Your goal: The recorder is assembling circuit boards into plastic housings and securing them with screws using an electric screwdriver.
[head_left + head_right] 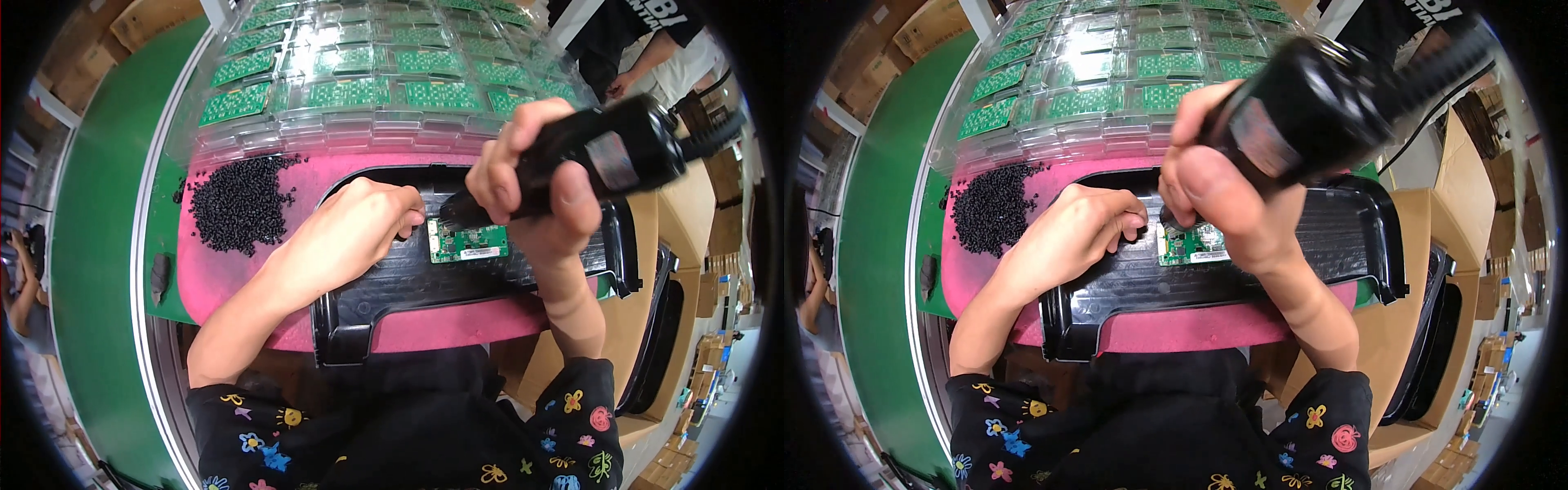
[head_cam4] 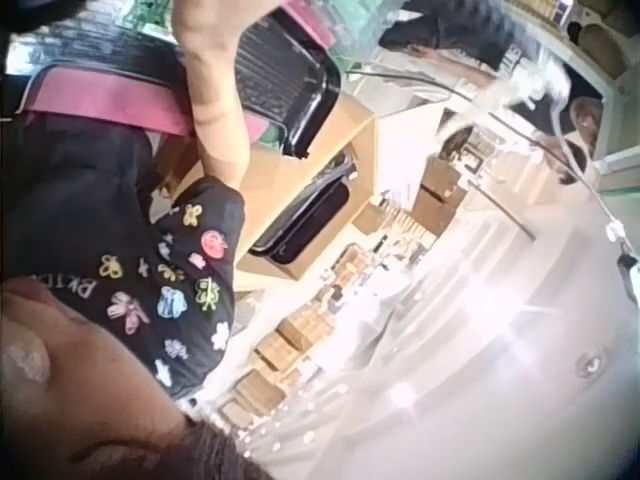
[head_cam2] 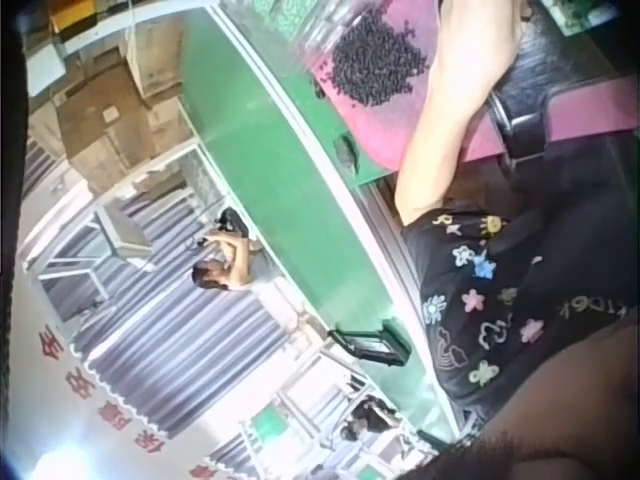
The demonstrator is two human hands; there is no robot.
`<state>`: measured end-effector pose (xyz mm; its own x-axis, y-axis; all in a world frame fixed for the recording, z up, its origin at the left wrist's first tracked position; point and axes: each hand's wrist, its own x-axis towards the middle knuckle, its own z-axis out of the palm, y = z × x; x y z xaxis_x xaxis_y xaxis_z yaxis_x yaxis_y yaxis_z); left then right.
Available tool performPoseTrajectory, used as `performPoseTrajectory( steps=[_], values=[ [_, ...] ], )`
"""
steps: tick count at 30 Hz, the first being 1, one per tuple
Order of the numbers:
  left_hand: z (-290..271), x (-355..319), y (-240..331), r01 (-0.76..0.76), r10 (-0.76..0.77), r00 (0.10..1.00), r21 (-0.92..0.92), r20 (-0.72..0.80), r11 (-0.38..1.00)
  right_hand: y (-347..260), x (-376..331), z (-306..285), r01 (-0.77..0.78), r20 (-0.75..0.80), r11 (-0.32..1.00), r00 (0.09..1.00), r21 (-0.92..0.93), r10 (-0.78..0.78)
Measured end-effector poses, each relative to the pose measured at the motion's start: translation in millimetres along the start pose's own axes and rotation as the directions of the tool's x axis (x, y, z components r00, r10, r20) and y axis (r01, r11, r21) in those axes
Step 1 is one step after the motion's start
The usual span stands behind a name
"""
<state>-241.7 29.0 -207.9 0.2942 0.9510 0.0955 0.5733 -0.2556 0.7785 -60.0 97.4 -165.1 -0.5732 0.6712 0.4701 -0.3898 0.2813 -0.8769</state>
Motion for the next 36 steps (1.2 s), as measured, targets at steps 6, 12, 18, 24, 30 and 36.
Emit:
performPoseTrajectory(
  steps=[6,12,18,24,30,36],
  values=[
    [0.6,-1.4,-0.1,-0.145,0.145,0.988,0.008,-0.056,0.989,-26.6,-2.8,-14.0,0.208,0.088,0.937,0.967,0.280,-0.240],
    [5.9,1.7,4.2,-0.201,0.190,0.973,-0.074,-0.132,0.977,-33.9,-7.3,-15.2,0.198,0.092,0.943,0.969,0.267,-0.230],
    [8.5,1.2,4.1,-0.248,0.246,0.960,-0.001,-0.135,0.969,-36.3,-14.2,-22.0,0.196,0.111,0.945,0.966,0.261,-0.231],
    [9.5,3.1,7.3,-0.191,0.201,0.965,0.073,-0.166,0.979,-53.9,-37.5,-33.7,0.004,-0.162,0.995,0.987,-0.095,-0.020],
    [8.6,-0.1,13.4,-0.070,0.080,0.987,0.074,-0.136,0.995,-35.3,-41.7,-52.7,0.004,-0.130,0.999,0.991,-0.035,-0.008],
    [12.7,0.9,11.7,-0.142,0.161,0.978,0.144,-0.130,0.979,-34.1,-41.8,-55.3,-0.011,-0.126,1.000,0.992,-0.016,0.009]
  ],
)
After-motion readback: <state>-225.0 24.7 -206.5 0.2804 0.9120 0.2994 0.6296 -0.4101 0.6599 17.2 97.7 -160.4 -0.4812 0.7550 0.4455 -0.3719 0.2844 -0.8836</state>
